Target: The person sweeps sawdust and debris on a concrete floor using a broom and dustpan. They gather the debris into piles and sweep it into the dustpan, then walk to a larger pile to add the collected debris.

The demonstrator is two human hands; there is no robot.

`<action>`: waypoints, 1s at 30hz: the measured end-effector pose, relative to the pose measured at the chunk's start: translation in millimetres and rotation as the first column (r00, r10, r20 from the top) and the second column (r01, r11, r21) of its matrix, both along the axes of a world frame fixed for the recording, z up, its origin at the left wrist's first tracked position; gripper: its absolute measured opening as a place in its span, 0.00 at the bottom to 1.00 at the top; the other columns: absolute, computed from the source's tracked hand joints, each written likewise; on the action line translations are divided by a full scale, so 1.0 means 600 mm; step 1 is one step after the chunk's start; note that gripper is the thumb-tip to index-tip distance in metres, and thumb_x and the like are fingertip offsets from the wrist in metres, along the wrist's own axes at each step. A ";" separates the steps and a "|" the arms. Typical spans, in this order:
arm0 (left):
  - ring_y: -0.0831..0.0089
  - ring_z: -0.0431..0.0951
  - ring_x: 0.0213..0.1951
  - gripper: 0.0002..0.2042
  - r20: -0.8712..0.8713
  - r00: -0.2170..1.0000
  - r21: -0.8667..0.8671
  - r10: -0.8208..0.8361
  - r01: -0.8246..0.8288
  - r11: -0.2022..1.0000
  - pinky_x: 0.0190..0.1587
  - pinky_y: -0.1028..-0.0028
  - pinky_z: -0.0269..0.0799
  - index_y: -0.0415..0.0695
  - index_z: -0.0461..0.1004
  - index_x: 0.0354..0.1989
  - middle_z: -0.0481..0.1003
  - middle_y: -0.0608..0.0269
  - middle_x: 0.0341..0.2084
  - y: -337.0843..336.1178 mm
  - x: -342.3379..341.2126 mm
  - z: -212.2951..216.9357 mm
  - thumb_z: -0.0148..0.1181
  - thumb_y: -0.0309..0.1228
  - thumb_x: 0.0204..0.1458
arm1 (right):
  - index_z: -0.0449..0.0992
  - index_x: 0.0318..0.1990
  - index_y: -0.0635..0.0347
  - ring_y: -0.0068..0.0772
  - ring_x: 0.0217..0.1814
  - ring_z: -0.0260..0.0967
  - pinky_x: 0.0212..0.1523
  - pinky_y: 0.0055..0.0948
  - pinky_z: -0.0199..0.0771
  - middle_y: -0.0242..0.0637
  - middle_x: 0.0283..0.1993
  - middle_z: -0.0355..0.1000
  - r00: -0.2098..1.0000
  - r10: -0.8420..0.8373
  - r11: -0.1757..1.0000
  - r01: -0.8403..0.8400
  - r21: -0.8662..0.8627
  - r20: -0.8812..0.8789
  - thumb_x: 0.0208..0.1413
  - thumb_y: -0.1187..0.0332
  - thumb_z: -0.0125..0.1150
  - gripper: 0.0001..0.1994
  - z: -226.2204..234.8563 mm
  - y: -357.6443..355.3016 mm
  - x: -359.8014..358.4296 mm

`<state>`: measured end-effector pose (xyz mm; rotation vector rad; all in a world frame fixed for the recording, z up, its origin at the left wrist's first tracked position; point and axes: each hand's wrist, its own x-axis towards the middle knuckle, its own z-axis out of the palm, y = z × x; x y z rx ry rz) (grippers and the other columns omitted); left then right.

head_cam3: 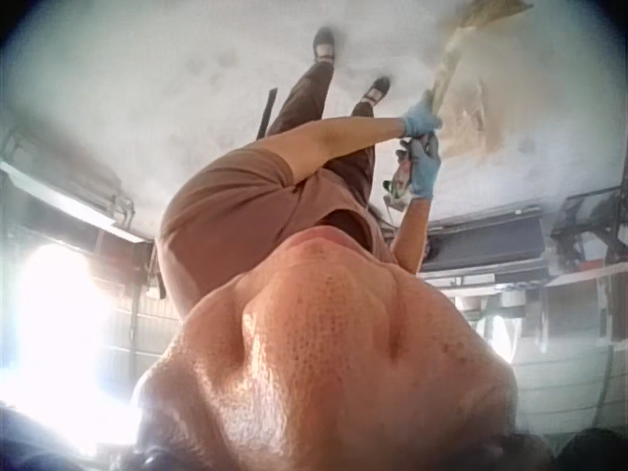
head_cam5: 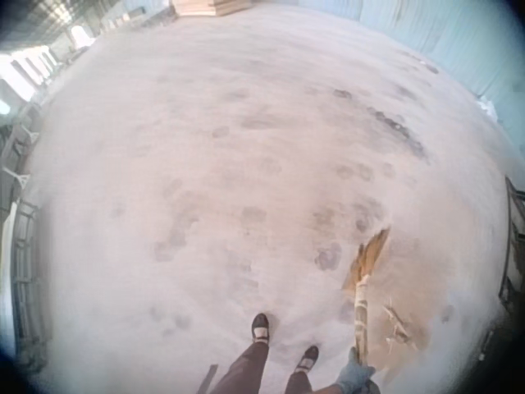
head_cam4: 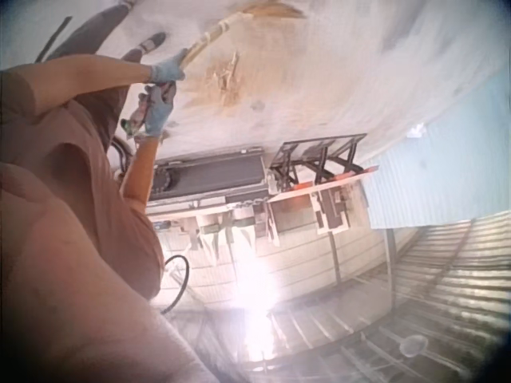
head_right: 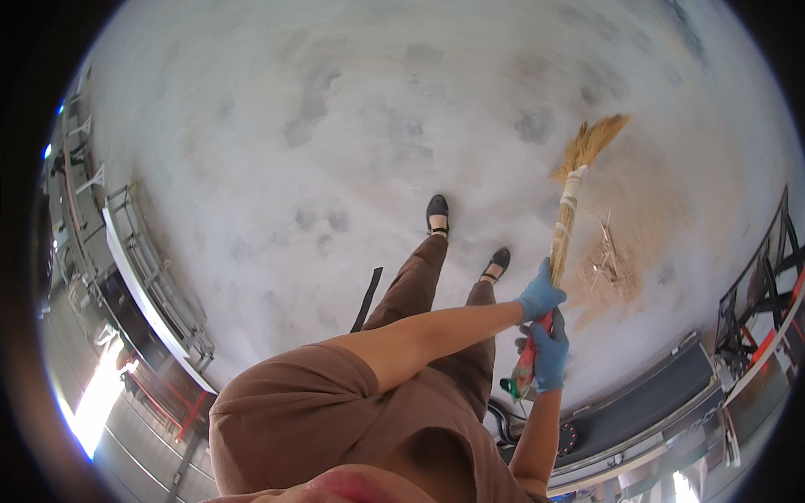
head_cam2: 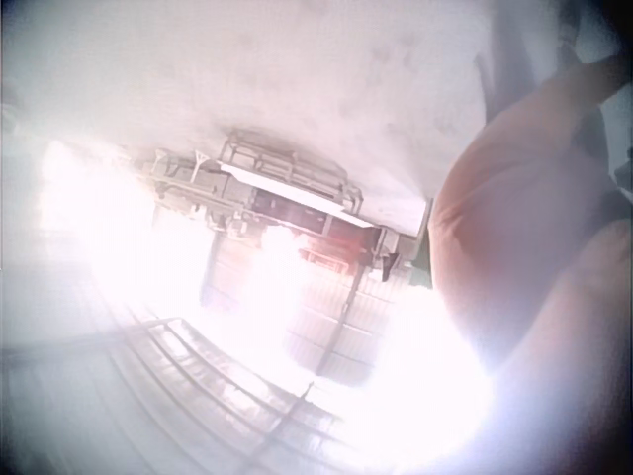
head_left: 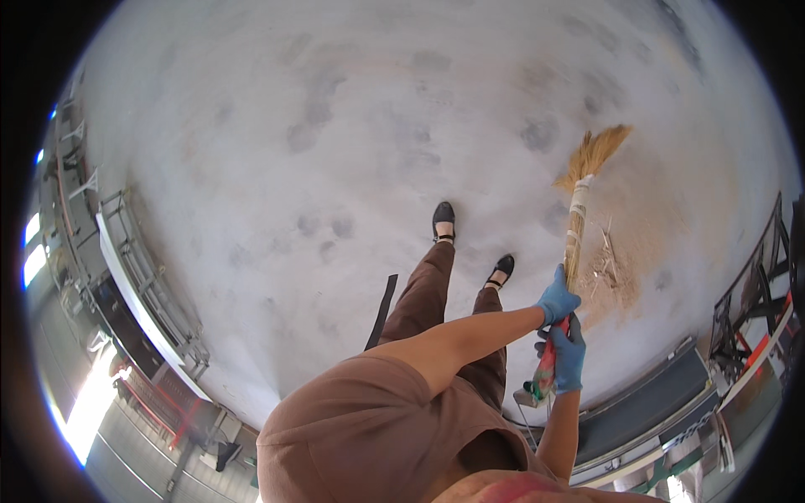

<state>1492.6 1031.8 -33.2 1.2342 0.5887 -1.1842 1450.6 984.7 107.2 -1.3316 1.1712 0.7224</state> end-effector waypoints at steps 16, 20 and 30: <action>0.72 0.72 0.39 0.29 0.668 0.305 0.110 0.679 -0.943 0.316 0.43 0.72 0.71 0.33 0.54 0.66 0.73 0.58 0.38 0.594 0.150 -0.100 0.56 0.30 0.59 | 0.46 0.73 0.51 0.61 0.58 0.69 0.56 0.45 0.70 0.63 0.54 0.71 0.198 0.949 0.243 -0.955 -0.168 0.244 0.49 0.57 0.67 0.46 -0.233 0.491 0.328; 0.65 0.71 0.53 0.33 0.640 0.460 0.381 0.616 -0.886 0.266 0.51 0.68 0.71 0.39 0.55 0.68 0.65 0.50 0.58 0.735 0.042 -0.116 0.62 0.36 0.58 | 0.51 0.72 0.47 0.42 0.35 0.77 0.39 0.41 0.76 0.52 0.42 0.77 0.090 0.889 0.167 -0.977 -0.133 0.449 0.55 0.62 0.57 0.36 -0.299 0.651 0.430; 0.69 0.75 0.45 0.30 0.252 0.417 0.635 0.873 -0.752 0.176 0.45 0.66 0.75 0.41 0.56 0.67 0.68 0.58 0.54 0.628 -0.097 -0.040 0.59 0.33 0.58 | 0.77 0.46 0.53 0.50 0.46 0.76 0.45 0.45 0.75 0.46 0.44 0.78 -0.066 0.986 -0.015 -0.950 -0.312 0.153 0.57 0.63 0.51 0.13 -0.423 0.492 0.576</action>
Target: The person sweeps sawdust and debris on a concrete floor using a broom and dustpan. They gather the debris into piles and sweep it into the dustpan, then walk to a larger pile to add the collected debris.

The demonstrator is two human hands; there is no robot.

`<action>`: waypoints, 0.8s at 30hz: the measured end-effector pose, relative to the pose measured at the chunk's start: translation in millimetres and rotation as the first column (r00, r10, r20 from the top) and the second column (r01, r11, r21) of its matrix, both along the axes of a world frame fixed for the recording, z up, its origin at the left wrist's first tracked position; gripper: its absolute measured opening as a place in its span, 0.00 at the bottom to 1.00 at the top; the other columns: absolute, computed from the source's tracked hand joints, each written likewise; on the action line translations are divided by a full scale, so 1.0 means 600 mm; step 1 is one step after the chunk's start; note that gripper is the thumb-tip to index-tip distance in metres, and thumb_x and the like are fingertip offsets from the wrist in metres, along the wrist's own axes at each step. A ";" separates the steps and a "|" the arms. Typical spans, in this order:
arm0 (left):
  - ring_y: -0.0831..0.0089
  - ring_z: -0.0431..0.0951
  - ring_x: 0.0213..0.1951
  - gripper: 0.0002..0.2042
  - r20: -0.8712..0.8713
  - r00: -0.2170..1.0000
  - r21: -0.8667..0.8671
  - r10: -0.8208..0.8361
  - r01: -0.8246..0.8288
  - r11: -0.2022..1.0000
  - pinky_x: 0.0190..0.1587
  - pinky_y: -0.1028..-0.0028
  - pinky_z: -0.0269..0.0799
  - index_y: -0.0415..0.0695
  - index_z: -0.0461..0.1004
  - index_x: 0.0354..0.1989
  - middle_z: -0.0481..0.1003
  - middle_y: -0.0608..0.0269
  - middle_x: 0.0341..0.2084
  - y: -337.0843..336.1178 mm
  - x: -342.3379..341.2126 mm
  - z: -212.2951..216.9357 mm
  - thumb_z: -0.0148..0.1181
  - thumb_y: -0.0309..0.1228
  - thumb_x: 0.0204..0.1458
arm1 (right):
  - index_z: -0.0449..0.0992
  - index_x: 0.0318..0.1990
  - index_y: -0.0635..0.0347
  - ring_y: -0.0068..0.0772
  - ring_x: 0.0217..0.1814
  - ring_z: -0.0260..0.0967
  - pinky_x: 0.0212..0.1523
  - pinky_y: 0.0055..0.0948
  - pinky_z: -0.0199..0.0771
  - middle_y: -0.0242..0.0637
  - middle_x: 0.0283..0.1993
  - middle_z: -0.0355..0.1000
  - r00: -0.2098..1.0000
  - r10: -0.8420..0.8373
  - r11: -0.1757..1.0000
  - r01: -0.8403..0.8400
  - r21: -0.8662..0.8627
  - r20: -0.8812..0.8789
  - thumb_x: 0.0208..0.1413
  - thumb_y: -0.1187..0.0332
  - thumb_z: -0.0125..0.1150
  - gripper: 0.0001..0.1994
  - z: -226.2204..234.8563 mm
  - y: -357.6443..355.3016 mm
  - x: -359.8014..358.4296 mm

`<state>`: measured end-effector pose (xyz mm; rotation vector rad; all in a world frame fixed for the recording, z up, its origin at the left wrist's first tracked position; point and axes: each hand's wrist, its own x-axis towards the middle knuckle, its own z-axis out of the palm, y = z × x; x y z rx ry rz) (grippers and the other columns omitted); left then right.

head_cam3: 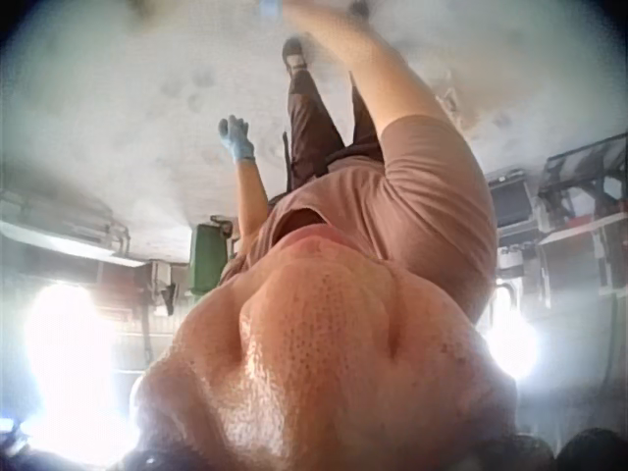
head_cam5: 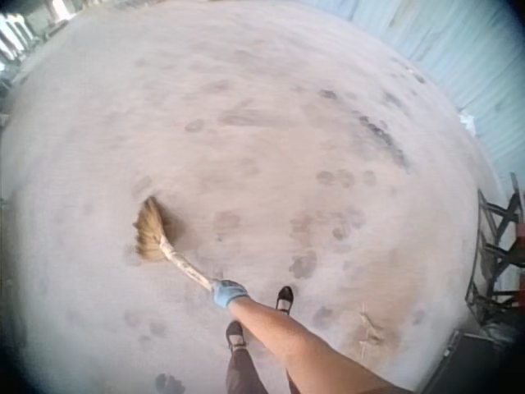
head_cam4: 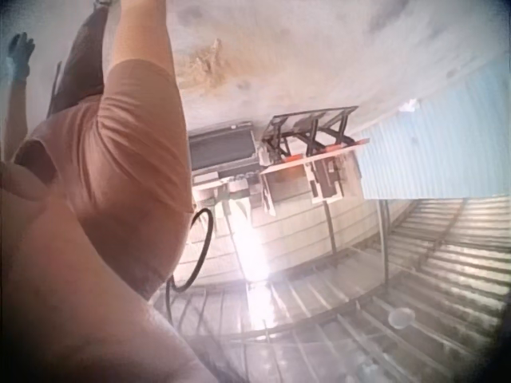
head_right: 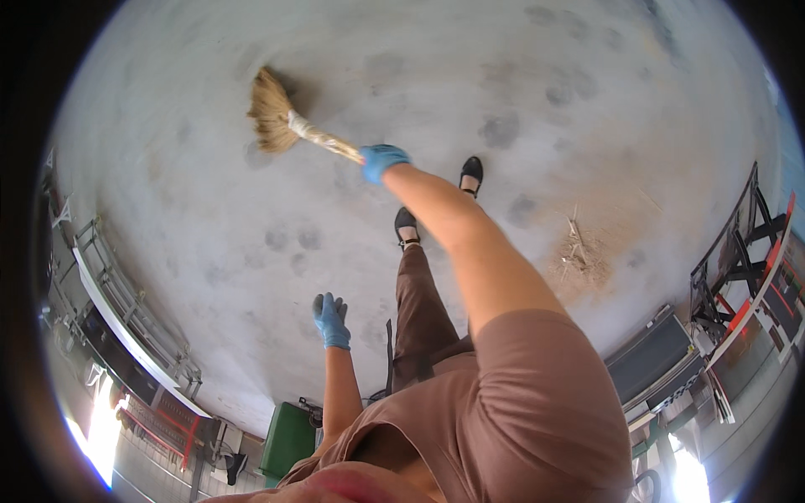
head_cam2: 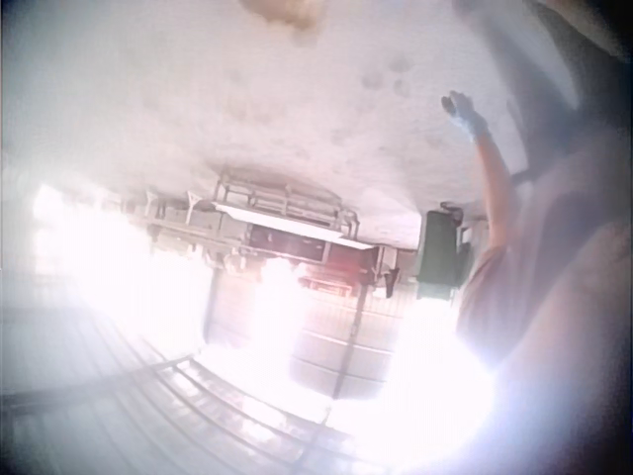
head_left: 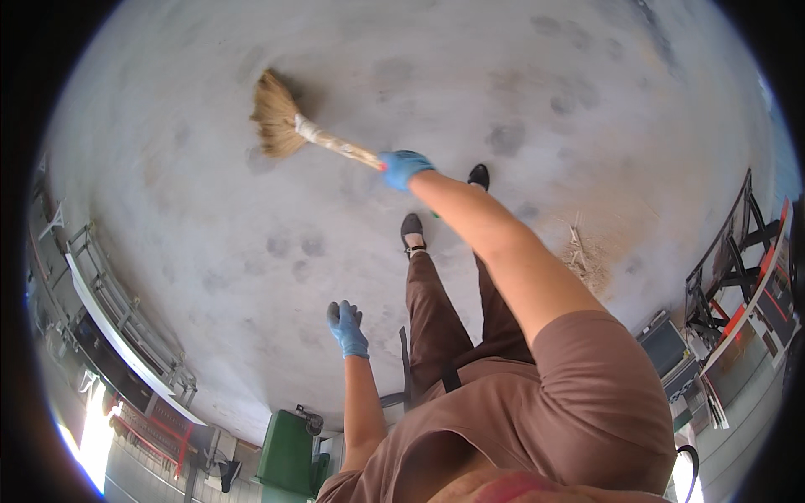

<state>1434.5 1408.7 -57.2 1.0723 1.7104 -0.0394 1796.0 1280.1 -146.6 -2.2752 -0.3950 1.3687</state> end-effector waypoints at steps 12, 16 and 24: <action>0.66 0.78 0.44 0.25 0.170 0.897 -0.195 -0.408 0.437 0.878 0.42 0.69 0.79 0.42 0.61 0.63 0.72 0.58 0.48 -0.231 0.324 0.018 0.59 0.32 0.57 | 0.68 0.62 0.45 0.55 0.46 0.75 0.46 0.46 0.74 0.53 0.44 0.76 0.847 -0.493 0.749 0.529 -0.399 0.198 0.56 0.57 0.57 0.25 0.121 -0.837 -0.099; 0.66 0.79 0.43 0.24 0.153 0.831 -0.182 -0.535 0.556 0.811 0.41 0.69 0.80 0.42 0.62 0.62 0.72 0.58 0.47 -0.269 0.405 0.033 0.59 0.32 0.57 | 0.68 0.63 0.47 0.54 0.49 0.75 0.49 0.44 0.75 0.52 0.47 0.76 0.763 -0.576 0.574 0.633 -0.520 0.293 0.55 0.58 0.58 0.26 0.148 -1.006 -0.212; 0.64 0.79 0.41 0.26 0.103 0.706 -0.214 -0.701 0.704 0.677 0.39 0.67 0.79 0.43 0.62 0.62 0.71 0.59 0.49 -0.338 0.517 0.028 0.61 0.32 0.55 | 0.66 0.64 0.49 0.53 0.53 0.73 0.52 0.47 0.73 0.53 0.51 0.75 0.596 -0.734 0.293 0.710 -0.641 0.325 0.55 0.55 0.56 0.28 0.234 -1.102 -0.295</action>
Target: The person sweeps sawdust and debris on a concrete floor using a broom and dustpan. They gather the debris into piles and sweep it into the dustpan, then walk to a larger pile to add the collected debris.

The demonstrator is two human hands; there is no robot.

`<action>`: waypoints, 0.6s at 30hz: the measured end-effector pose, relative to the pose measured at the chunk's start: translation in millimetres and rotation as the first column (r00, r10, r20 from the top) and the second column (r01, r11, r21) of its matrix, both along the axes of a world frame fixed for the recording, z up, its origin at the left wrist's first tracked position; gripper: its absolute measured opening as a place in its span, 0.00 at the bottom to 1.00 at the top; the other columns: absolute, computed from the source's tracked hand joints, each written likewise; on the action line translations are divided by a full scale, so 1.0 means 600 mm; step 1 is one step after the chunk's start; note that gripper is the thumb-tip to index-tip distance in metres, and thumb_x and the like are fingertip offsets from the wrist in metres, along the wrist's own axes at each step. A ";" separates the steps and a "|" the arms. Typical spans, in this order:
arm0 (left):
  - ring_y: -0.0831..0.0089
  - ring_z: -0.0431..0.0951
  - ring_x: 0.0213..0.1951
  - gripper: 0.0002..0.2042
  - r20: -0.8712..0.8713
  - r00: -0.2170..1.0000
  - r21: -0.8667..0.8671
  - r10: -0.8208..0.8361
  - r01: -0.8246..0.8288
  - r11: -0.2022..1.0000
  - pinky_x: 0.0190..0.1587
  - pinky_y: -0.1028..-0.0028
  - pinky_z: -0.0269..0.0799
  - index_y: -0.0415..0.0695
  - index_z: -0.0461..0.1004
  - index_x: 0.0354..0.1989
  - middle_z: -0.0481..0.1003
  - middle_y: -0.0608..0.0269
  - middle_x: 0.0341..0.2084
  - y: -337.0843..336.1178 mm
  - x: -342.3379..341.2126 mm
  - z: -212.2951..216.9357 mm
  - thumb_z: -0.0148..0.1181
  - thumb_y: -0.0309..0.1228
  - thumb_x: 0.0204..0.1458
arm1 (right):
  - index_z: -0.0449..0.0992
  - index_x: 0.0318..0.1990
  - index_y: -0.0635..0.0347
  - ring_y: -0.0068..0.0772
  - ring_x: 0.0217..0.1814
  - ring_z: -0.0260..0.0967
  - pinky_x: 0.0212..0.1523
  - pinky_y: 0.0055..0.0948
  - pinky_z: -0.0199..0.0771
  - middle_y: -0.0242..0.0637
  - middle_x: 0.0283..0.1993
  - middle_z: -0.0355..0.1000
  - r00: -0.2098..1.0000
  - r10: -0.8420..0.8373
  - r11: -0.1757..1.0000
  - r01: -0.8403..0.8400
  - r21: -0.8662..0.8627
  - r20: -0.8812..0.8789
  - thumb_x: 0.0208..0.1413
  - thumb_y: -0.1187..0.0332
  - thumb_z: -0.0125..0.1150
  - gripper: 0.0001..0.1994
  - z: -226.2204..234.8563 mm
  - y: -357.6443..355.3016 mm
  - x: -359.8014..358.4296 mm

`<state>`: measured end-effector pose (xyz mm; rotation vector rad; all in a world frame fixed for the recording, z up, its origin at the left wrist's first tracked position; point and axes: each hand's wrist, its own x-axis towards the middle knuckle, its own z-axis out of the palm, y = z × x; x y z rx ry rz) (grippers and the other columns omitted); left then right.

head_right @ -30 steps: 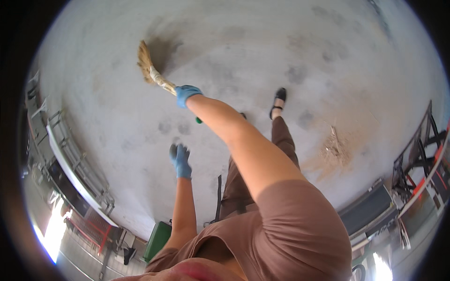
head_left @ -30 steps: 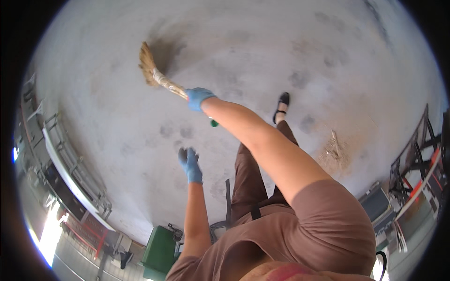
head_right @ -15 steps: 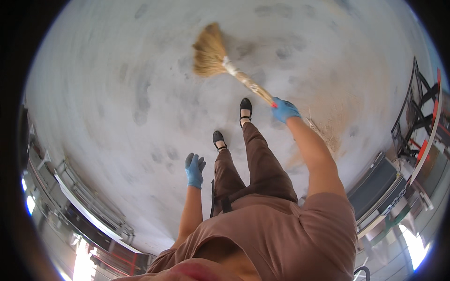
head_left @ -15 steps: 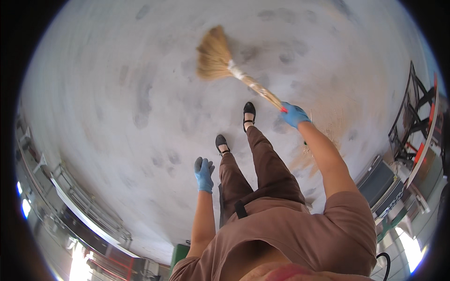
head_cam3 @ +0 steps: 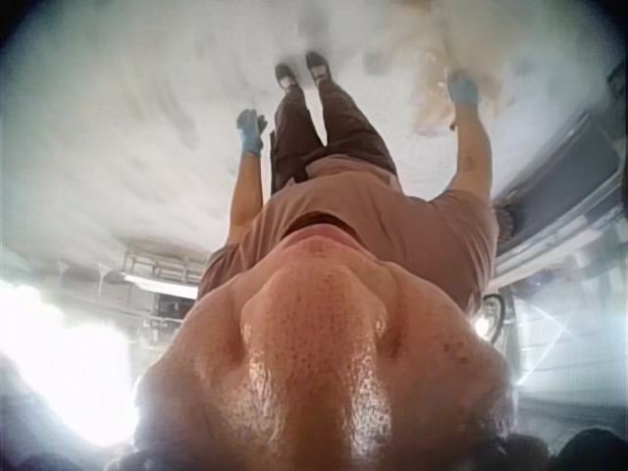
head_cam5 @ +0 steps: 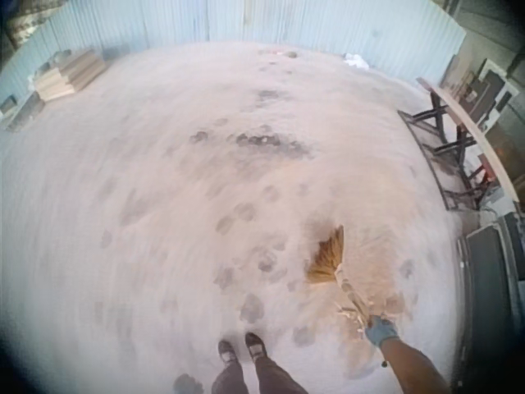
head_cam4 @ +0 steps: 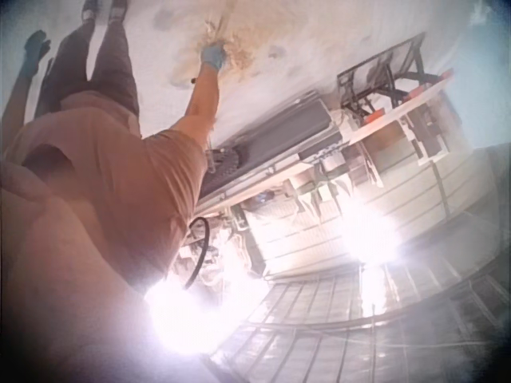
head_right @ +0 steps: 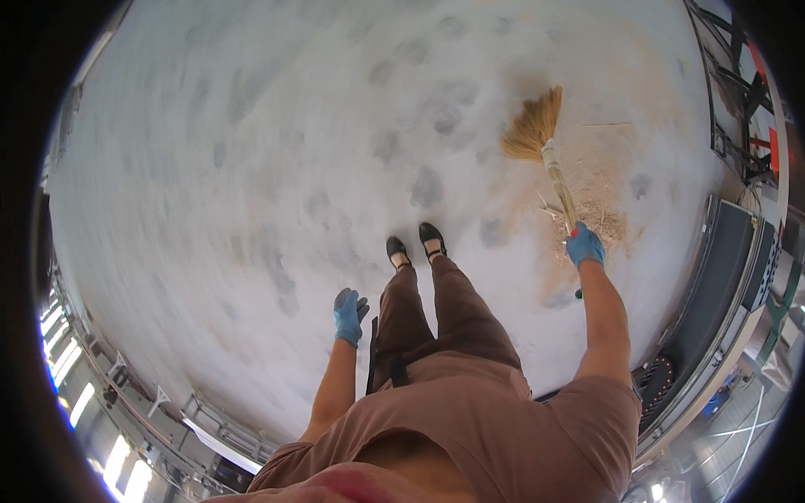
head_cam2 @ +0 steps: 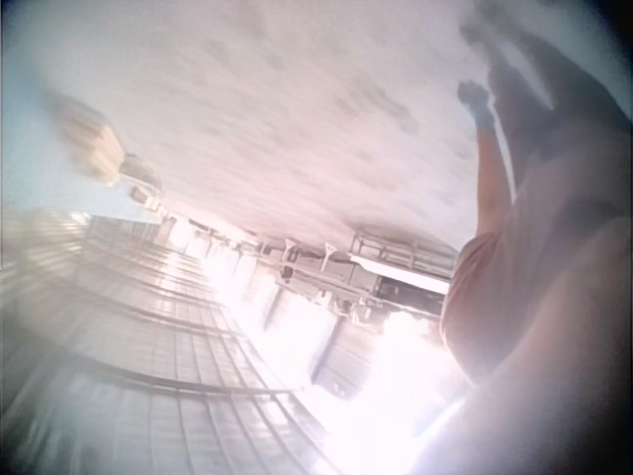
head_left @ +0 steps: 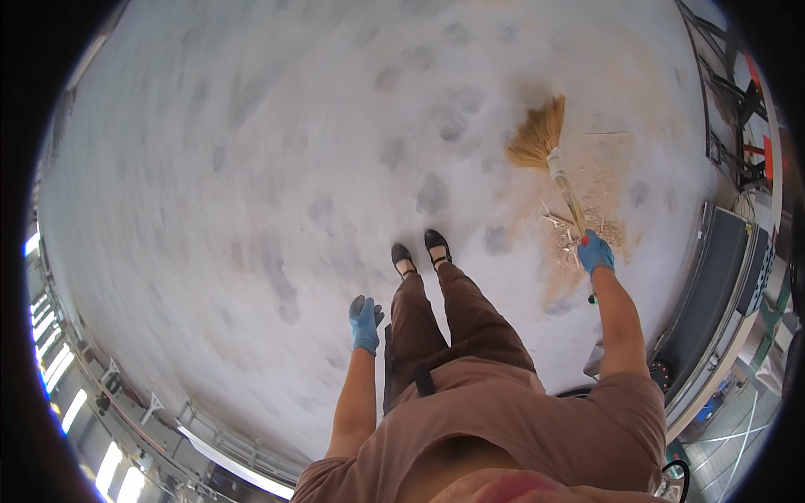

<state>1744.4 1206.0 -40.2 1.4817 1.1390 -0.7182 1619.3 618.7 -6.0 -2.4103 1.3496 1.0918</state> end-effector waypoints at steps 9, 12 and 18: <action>0.63 0.78 0.42 0.26 0.048 0.995 0.008 -0.088 0.087 0.996 0.39 0.67 0.79 0.42 0.61 0.63 0.70 0.56 0.51 -0.045 0.155 -0.003 0.60 0.34 0.57 | 0.64 0.66 0.50 0.34 0.23 0.75 0.30 0.34 0.77 0.43 0.27 0.76 0.886 -0.390 0.886 0.287 0.365 0.250 0.54 0.58 0.57 0.30 0.153 0.113 0.090; 0.62 0.78 0.42 0.26 0.033 0.994 -0.001 -0.107 0.108 0.994 0.38 0.67 0.80 0.42 0.60 0.63 0.71 0.55 0.50 -0.030 0.223 -0.016 0.59 0.34 0.57 | 0.64 0.66 0.50 0.34 0.26 0.75 0.31 0.36 0.76 0.44 0.28 0.75 0.916 -0.299 0.860 0.137 0.491 0.268 0.56 0.59 0.57 0.29 0.139 0.166 0.221; 0.61 0.79 0.40 0.22 -0.024 1.000 0.058 -0.006 0.007 0.998 0.36 0.66 0.80 0.47 0.63 0.59 0.72 0.57 0.47 -0.005 0.370 0.000 0.59 0.33 0.57 | 0.71 0.55 0.45 0.55 0.45 0.75 0.45 0.47 0.73 0.51 0.42 0.77 0.919 0.032 0.744 -0.285 0.605 0.394 0.54 0.58 0.55 0.20 0.005 0.263 0.619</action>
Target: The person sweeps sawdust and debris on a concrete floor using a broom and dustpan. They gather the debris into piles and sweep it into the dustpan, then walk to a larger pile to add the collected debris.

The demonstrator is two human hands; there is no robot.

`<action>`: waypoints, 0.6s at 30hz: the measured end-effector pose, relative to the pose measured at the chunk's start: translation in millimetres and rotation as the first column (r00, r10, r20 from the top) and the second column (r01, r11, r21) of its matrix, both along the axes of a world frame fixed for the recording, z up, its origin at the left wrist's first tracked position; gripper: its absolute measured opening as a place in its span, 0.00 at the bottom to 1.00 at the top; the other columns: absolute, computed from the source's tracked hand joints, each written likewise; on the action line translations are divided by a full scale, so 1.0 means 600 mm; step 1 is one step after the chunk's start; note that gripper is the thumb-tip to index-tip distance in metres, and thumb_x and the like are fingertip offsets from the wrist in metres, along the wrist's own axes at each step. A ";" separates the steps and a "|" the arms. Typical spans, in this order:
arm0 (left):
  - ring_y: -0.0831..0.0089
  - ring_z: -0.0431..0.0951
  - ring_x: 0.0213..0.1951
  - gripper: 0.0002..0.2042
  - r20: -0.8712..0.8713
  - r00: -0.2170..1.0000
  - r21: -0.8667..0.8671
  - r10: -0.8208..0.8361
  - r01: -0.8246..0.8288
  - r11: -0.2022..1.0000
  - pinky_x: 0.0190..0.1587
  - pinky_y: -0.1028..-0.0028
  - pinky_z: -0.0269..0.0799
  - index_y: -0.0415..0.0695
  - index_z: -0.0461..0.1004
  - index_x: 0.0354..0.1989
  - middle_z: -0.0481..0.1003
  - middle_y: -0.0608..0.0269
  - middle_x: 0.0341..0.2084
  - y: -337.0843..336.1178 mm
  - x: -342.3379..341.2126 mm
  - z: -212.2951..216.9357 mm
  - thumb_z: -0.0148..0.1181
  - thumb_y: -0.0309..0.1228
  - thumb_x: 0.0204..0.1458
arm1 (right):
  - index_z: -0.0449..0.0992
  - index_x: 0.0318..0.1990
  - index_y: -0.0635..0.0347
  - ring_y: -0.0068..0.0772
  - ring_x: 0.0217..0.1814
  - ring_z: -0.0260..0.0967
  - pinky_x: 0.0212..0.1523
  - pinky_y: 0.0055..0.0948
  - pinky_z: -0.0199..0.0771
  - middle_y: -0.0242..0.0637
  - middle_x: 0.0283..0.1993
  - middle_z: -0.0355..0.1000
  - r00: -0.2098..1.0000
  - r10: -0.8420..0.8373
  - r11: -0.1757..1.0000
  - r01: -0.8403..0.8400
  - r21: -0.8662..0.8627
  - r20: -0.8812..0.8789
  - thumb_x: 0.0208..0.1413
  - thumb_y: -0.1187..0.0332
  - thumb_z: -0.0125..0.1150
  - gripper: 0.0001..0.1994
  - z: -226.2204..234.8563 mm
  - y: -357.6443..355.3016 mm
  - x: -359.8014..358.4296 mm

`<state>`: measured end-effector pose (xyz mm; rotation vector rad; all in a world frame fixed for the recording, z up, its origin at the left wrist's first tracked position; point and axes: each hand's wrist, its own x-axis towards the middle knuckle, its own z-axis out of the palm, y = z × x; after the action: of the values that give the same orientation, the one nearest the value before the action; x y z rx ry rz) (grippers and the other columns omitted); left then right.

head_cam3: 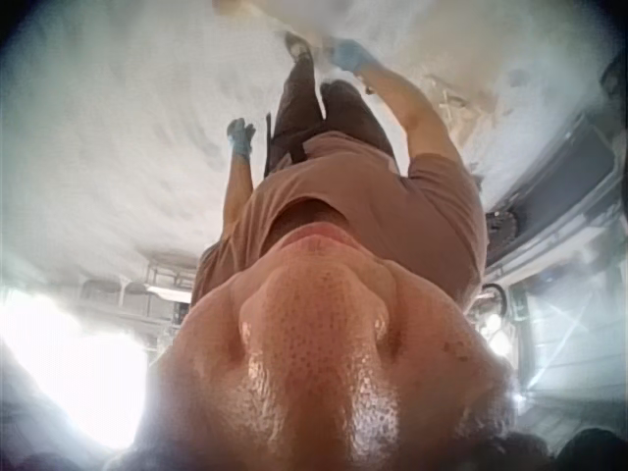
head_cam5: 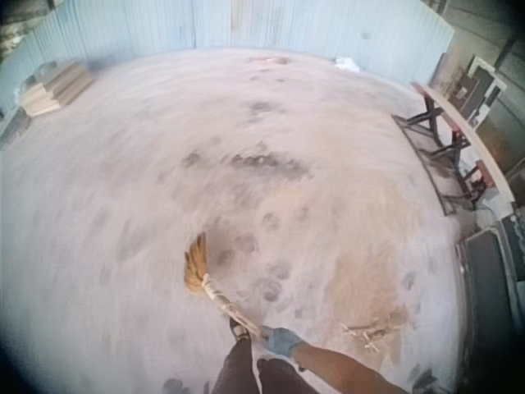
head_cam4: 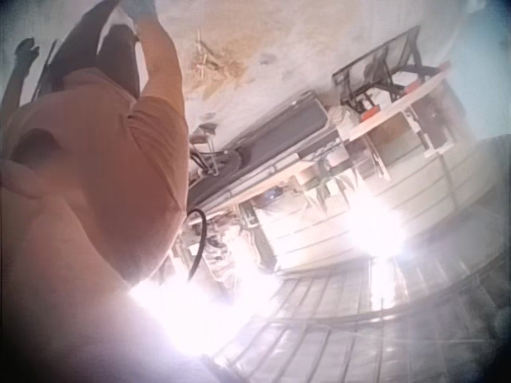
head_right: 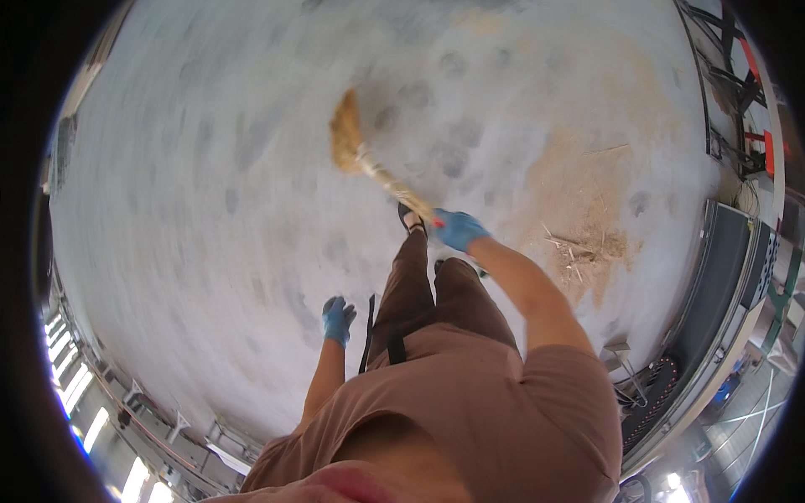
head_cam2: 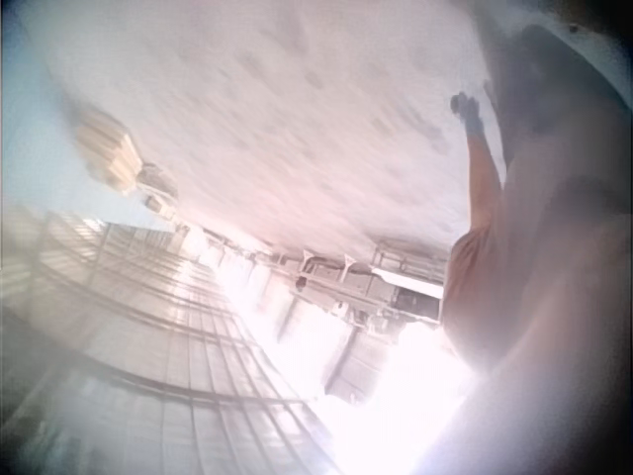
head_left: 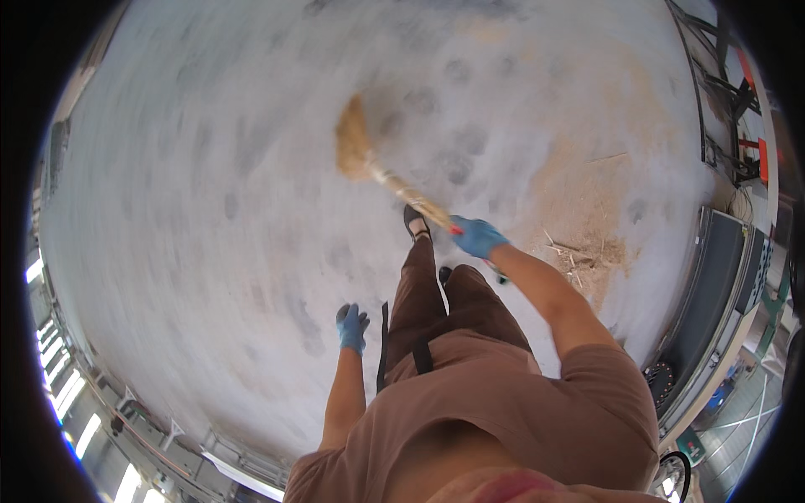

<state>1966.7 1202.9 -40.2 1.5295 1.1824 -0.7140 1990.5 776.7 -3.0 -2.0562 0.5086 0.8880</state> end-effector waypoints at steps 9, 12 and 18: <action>0.61 0.80 0.38 0.19 -0.015 0.997 0.038 -0.072 0.073 0.997 0.33 0.66 0.81 0.49 0.65 0.55 0.72 0.59 0.45 -0.007 0.182 0.015 0.60 0.34 0.56 | 0.76 0.47 0.50 0.52 0.45 0.77 0.44 0.48 0.75 0.48 0.43 0.78 0.978 0.174 0.953 -0.196 -0.232 -0.116 0.53 0.61 0.53 0.15 -0.145 -0.107 0.204; 0.61 0.80 0.38 0.19 -0.043 0.989 0.037 -0.140 0.141 0.989 0.33 0.66 0.81 0.49 0.66 0.55 0.72 0.59 0.45 -0.061 0.227 0.011 0.61 0.35 0.56 | 0.74 0.51 0.48 0.52 0.46 0.76 0.44 0.48 0.74 0.46 0.43 0.78 0.987 0.009 0.917 -0.072 -0.392 -0.161 0.55 0.60 0.51 0.17 -0.131 -0.243 0.100; 0.61 0.80 0.39 0.20 -0.007 0.970 -0.036 -0.244 0.244 0.969 0.33 0.66 0.82 0.48 0.66 0.56 0.72 0.58 0.45 -0.234 0.325 0.014 0.61 0.35 0.55 | 0.74 0.51 0.47 0.52 0.50 0.75 0.49 0.48 0.74 0.46 0.47 0.77 0.891 -0.310 0.819 0.074 -0.569 -0.331 0.58 0.59 0.50 0.15 -0.056 -0.491 -0.073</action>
<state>2161.4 1062.3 -31.9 1.6608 0.9933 -0.9024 1946.6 482.1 -36.6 -2.2504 1.3180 1.1515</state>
